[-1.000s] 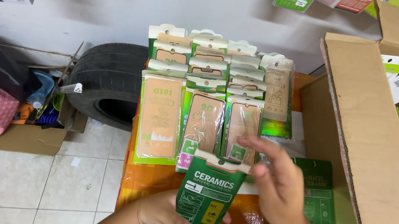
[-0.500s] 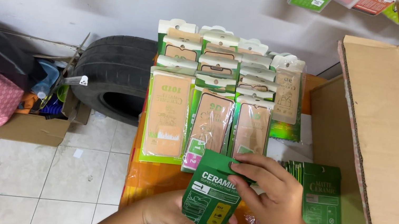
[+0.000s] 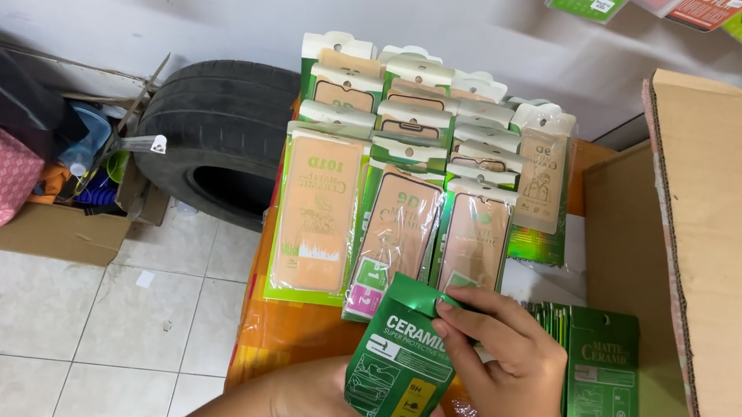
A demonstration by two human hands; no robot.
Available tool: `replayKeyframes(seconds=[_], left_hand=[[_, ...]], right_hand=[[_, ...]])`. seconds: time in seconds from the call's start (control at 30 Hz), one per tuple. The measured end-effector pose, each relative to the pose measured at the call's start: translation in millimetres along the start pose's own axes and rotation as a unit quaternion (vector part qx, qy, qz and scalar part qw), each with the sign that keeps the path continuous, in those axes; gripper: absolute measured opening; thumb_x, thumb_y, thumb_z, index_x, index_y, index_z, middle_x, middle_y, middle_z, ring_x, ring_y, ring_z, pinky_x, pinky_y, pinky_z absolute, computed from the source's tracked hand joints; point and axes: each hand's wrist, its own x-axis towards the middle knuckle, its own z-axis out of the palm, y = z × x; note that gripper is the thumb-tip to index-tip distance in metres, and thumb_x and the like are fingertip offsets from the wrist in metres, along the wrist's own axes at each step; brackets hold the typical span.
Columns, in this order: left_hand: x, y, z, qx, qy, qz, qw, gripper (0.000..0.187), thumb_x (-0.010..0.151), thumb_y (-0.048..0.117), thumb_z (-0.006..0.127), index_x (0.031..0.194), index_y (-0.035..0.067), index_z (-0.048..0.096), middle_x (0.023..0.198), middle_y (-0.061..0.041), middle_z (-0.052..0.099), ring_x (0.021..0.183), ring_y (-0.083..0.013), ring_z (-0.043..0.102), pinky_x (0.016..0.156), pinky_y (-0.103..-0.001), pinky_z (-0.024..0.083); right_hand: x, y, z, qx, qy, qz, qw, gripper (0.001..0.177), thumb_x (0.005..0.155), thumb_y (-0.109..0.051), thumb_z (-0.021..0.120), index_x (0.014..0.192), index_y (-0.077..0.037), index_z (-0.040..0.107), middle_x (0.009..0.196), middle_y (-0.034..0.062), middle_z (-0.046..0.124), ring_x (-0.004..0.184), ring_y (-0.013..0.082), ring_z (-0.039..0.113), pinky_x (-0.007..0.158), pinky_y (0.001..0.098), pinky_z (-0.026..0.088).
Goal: Sort and inspect mobile phone screen protectors from their packaging.
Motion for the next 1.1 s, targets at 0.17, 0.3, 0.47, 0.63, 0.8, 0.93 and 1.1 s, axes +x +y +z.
replayKeyframes(seconds=[0.17, 0.3, 0.47, 0.63, 0.8, 0.93, 1.1], left_hand=[[0, 1, 3, -0.004, 0.011, -0.007, 1.000, 0.089, 0.080, 0.022, 0.092, 0.153, 0.001, 0.047, 0.143, -0.016, 0.059, 0.126, -0.0298, 0.064, 0.109, -0.045, 0.052], [1, 4, 7, 0.024, 0.002, 0.024, 0.999, 0.084, 0.086, 0.029, 0.088, 0.153, 0.001, 0.045, 0.144, -0.014, 0.058, 0.127, -0.0303, 0.064, 0.108, -0.046, 0.052], [10, -17, -6, -0.048, 0.106, 0.006, 0.993, 0.065, 0.094, 0.033, 0.070, 0.147, 0.003, 0.048, 0.138, -0.019, 0.061, 0.122, -0.0312, 0.067, 0.101, -0.047, 0.054], [24, -31, -6, 0.019, 0.230, 0.051, 0.972, 0.052, 0.104, 0.030, 0.056, 0.142, -0.005, 0.054, 0.136, -0.020, 0.063, 0.120, -0.0274, 0.064, 0.103, -0.043, 0.052], [66, 1, 48, 0.128, 0.201, 0.068, 0.969, 0.059, 0.101, 0.037, 0.053, 0.149, 0.005, 0.044, 0.146, -0.008, 0.056, 0.132, -0.0182, 0.054, 0.111, -0.037, 0.044], [95, 5, 65, 0.343, 0.157, 0.083, 0.922, 0.064, 0.105, 0.043, 0.050, 0.153, 0.002, 0.042, 0.141, -0.014, 0.062, 0.129, -0.0220, 0.058, 0.109, -0.039, 0.047], [127, 0, 91, 0.328, 0.117, -0.043, 0.936, 0.089, 0.095, 0.034, 0.057, 0.165, 0.015, 0.006, 0.152, -0.015, 0.043, 0.132, -0.0241, 0.053, 0.108, -0.040, 0.051]], right_hand=[[-3, 4, 0, -0.011, -0.011, -0.006, 1.000, 0.020, 0.079, 0.000, 0.080, 0.098, -0.006, 0.078, 0.108, 0.0099, 0.076, 0.088, 0.0183, 0.077, 0.066, 0.0265, 0.061], [-7, 0, -3, -0.086, -0.041, -0.049, 0.994, 0.036, 0.080, 0.005, 0.073, 0.115, -0.008, 0.075, 0.125, 0.0112, 0.070, 0.109, 0.0266, 0.068, 0.087, 0.0352, 0.058], [-27, 2, -6, -0.017, -0.043, -0.009, 0.999, 0.072, 0.083, 0.000, 0.075, 0.148, -0.008, 0.046, 0.150, 0.0223, 0.046, 0.131, 0.0344, 0.056, 0.093, 0.0357, 0.056], [-68, 19, -8, 0.114, -0.066, 0.092, 0.987, 0.100, 0.082, 0.000, 0.077, 0.158, -0.005, 0.013, 0.149, 0.0190, 0.049, 0.123, 0.0271, 0.061, 0.093, 0.0342, 0.055], [-101, 34, -18, 0.296, 0.007, 0.230, 0.927, 0.090, 0.087, 0.009, 0.068, 0.163, -0.012, 0.024, 0.134, 0.0131, 0.061, 0.117, 0.0202, 0.067, 0.093, 0.0320, 0.059], [-109, 34, -52, 0.159, 0.128, 0.204, 0.957, 0.080, 0.084, 0.010, 0.071, 0.156, -0.010, 0.041, 0.130, 0.0126, 0.062, 0.112, 0.0184, 0.062, 0.087, 0.0294, 0.057], [-128, 57, -78, -0.220, 0.217, 0.141, 0.940, 0.050, 0.094, 0.004, 0.065, 0.142, -0.007, 0.059, 0.124, 0.0176, 0.071, 0.115, 0.0272, 0.070, 0.098, 0.0370, 0.053]])
